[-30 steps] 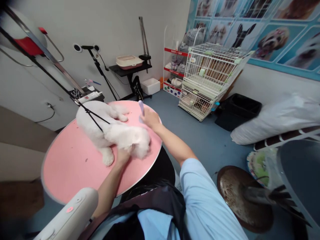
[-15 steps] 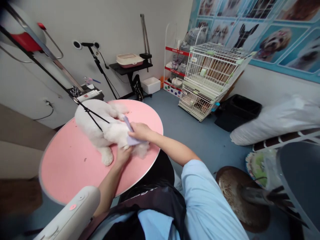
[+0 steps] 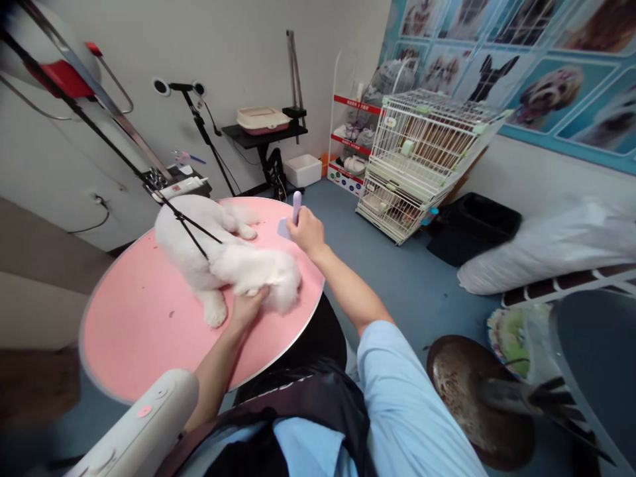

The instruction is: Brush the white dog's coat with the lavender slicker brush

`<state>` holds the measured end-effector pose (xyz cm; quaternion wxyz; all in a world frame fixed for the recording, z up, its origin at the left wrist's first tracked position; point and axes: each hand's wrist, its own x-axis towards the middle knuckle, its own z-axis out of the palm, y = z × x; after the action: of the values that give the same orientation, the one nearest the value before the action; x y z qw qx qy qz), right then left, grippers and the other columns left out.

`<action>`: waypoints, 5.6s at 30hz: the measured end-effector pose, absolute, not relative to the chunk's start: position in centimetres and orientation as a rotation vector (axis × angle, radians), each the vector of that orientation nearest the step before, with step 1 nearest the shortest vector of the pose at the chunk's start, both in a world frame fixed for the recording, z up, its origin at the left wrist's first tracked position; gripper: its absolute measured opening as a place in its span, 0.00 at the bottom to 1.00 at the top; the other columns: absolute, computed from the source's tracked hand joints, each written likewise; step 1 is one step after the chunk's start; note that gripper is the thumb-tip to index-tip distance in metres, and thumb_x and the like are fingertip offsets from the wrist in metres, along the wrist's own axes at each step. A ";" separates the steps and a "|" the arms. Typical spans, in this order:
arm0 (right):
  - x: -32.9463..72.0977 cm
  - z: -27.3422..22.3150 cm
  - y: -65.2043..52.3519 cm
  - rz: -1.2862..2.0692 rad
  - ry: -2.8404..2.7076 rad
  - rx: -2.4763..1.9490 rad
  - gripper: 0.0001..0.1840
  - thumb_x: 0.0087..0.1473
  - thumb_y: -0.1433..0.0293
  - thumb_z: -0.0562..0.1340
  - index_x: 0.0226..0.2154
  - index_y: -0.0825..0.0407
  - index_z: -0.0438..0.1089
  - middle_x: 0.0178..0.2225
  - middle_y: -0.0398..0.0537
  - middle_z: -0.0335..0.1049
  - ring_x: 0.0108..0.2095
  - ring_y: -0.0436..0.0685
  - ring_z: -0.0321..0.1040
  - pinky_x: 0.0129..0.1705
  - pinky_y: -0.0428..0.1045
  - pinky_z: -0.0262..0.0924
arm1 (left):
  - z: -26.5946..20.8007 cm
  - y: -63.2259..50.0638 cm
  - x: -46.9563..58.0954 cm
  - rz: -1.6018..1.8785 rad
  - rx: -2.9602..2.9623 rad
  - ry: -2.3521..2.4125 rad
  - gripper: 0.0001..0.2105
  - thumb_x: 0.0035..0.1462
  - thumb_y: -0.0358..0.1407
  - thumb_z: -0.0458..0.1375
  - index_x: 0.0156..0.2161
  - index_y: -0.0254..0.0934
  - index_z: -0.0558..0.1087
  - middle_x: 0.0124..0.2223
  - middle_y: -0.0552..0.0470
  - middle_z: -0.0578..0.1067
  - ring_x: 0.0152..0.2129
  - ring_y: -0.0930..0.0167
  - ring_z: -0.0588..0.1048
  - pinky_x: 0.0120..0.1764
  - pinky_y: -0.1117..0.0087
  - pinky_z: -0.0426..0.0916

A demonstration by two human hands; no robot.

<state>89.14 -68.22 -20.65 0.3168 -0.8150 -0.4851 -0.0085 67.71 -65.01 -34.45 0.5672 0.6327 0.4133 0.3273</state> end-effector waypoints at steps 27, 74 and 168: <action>88.9 -21.5 -69.1 0.055 -1.066 -2.169 0.12 0.59 0.62 0.52 0.39 0.52 0.64 0.38 0.52 0.71 0.36 0.58 0.67 0.39 0.50 0.59 | -34.3 -65.1 67.9 0.761 1.423 0.960 0.21 0.41 0.45 0.68 0.37 0.28 0.78 0.39 0.39 0.80 0.38 0.58 0.78 0.44 0.59 0.72; 88.2 -20.5 -69.0 0.122 -1.282 -2.138 0.11 0.59 0.65 0.53 0.39 0.55 0.64 0.39 0.56 0.72 0.36 0.57 0.67 0.39 0.50 0.57 | -33.6 -65.3 67.7 0.755 1.504 0.996 0.17 0.41 0.45 0.65 0.30 0.29 0.78 0.28 0.46 0.78 0.26 0.66 0.74 0.30 0.69 0.66; 72.6 -30.2 -78.2 1.096 -0.853 -1.329 0.17 0.52 0.76 0.52 0.45 0.50 0.61 0.25 0.37 0.65 0.27 0.50 0.62 0.33 0.45 0.57 | -23.5 -58.4 73.8 0.095 1.972 0.543 0.08 0.43 0.31 0.62 0.18 0.34 0.69 0.17 0.53 0.67 0.13 0.74 0.63 0.17 0.73 0.55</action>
<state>72.58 -78.24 -30.23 0.5725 -0.5667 -0.3639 0.4676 73.84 -58.40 -23.46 0.5203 0.8225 0.2264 0.0396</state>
